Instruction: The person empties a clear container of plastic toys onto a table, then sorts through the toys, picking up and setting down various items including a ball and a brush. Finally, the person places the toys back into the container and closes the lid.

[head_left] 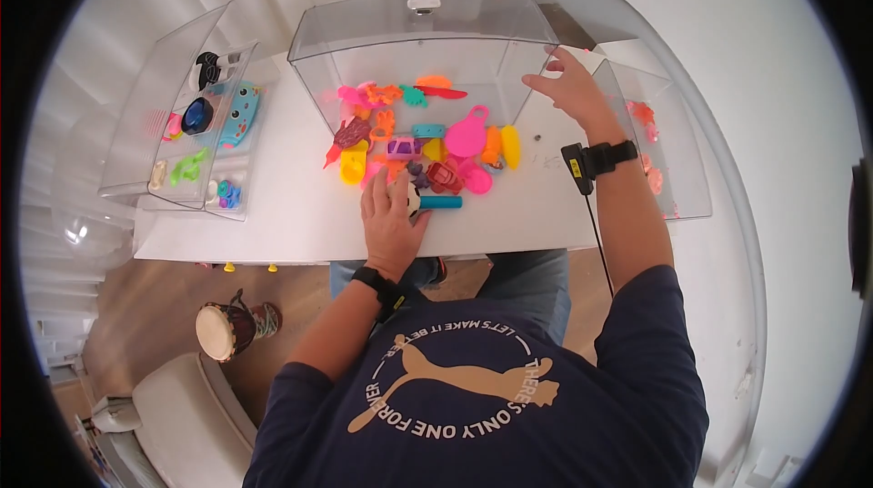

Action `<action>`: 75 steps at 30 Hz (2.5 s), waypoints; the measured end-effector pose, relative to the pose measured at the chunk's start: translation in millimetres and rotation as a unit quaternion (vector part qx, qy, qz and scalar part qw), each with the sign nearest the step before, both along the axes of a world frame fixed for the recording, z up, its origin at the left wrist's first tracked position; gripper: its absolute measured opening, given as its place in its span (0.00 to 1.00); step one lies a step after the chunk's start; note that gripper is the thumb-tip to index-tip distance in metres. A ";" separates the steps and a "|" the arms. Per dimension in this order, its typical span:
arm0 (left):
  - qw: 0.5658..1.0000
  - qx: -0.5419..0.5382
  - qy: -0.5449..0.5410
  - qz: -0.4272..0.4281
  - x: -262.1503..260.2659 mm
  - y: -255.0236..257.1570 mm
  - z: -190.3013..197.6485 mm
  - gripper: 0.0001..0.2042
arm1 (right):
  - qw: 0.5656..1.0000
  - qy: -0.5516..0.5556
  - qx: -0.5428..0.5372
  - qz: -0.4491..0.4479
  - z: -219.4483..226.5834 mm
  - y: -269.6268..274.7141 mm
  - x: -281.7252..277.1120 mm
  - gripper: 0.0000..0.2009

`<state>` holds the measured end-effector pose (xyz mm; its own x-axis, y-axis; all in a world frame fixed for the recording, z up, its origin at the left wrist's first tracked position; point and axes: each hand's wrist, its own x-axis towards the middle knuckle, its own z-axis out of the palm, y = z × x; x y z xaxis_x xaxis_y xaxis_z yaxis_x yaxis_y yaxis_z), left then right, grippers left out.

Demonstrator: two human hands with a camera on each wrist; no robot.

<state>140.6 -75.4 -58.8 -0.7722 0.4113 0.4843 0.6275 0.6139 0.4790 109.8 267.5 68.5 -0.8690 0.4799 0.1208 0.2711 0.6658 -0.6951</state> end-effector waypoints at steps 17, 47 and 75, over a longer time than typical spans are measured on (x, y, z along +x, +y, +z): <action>0.994 0.087 0.051 0.048 -22.1 -16.9 25.6 0.35 | 0.996 -0.052 -0.072 -0.016 -0.7 -8.7 -21.0 0.34; 0.950 0.164 -0.258 0.061 -212.2 -44.5 82.4 0.19 | 0.990 -0.042 -0.131 0.033 -15.7 -26.2 -14.4 0.27; 0.964 0.224 -0.142 0.005 -183.0 -64.7 19.5 0.17 | 0.978 0.167 -0.086 0.088 -90.1 -28.2 7.2 0.28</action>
<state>-42.3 -140.0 -39.2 -0.9028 0.2015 0.3798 0.4267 0.3111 0.8492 117.0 239.3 -21.7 -0.8659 0.3654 0.3416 -0.0974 0.5467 -0.8316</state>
